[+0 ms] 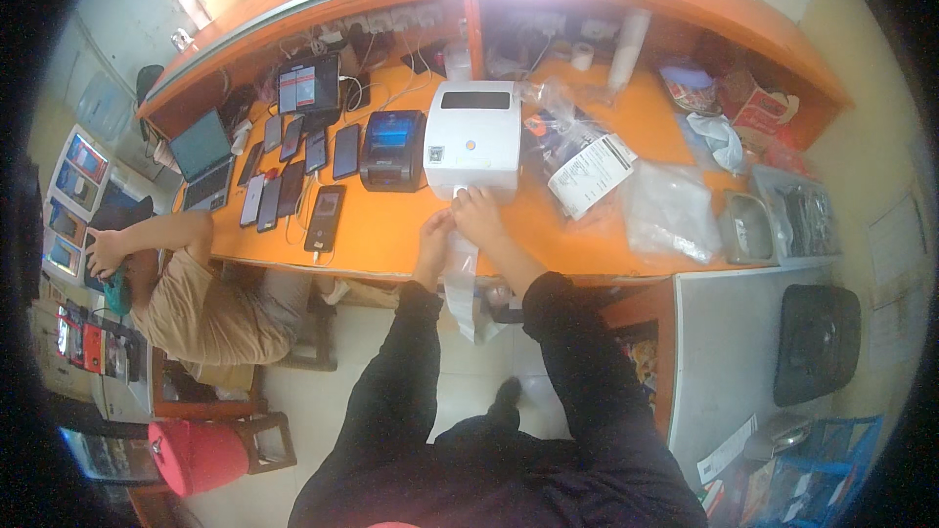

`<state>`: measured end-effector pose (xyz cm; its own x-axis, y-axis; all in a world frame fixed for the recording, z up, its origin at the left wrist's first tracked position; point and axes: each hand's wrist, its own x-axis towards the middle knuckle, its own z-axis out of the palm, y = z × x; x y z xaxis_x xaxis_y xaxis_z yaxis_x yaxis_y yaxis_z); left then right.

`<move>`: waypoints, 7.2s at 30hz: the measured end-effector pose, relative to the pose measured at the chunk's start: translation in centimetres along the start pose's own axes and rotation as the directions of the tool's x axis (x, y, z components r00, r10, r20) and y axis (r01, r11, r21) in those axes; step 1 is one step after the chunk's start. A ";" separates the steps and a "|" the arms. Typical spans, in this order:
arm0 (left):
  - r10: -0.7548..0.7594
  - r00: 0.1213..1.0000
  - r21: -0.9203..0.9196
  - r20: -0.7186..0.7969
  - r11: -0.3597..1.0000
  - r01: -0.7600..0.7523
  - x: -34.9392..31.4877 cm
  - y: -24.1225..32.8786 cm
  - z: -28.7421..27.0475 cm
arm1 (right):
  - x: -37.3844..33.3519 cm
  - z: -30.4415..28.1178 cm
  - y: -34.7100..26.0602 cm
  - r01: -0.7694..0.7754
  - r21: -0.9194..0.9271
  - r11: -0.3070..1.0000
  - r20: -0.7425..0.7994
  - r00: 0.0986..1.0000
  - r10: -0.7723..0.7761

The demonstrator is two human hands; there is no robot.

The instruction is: The person assembles a takeout meal by placing rice and fried chicken into a box, adding a side of corn, and inserting a receipt. They then wipe the display case glass and scoop a brown condiment into a container.

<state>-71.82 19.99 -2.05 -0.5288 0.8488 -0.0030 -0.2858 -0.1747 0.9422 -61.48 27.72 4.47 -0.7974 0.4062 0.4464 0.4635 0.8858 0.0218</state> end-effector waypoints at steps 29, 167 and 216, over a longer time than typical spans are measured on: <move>-0.307 0.595 0.298 0.743 0.948 0.117 -23.2 -0.6 20.0 | -33.5 -19.9 -6.6 -0.674 0.623 0.396 -0.365 0.197 0.910; -0.212 0.244 0.163 0.946 0.965 0.208 -57.9 -7.7 48.9 | -72.8 -47.0 -5.1 -0.982 -0.053 -0.183 -0.575 -0.120 0.809; 0.352 -0.813 -0.146 0.464 0.936 0.322 -156.1 10.6 22.1 | -122.0 -38.1 -105.7 0.199 0.763 -0.615 0.075 -0.972 -0.221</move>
<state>25.31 -103.34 15.80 0.7001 -0.5198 0.4895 -0.5541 0.0368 0.8316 1.52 -124.04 -18.21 0.6440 -0.5740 -0.5058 -0.7384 -0.2935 -0.6071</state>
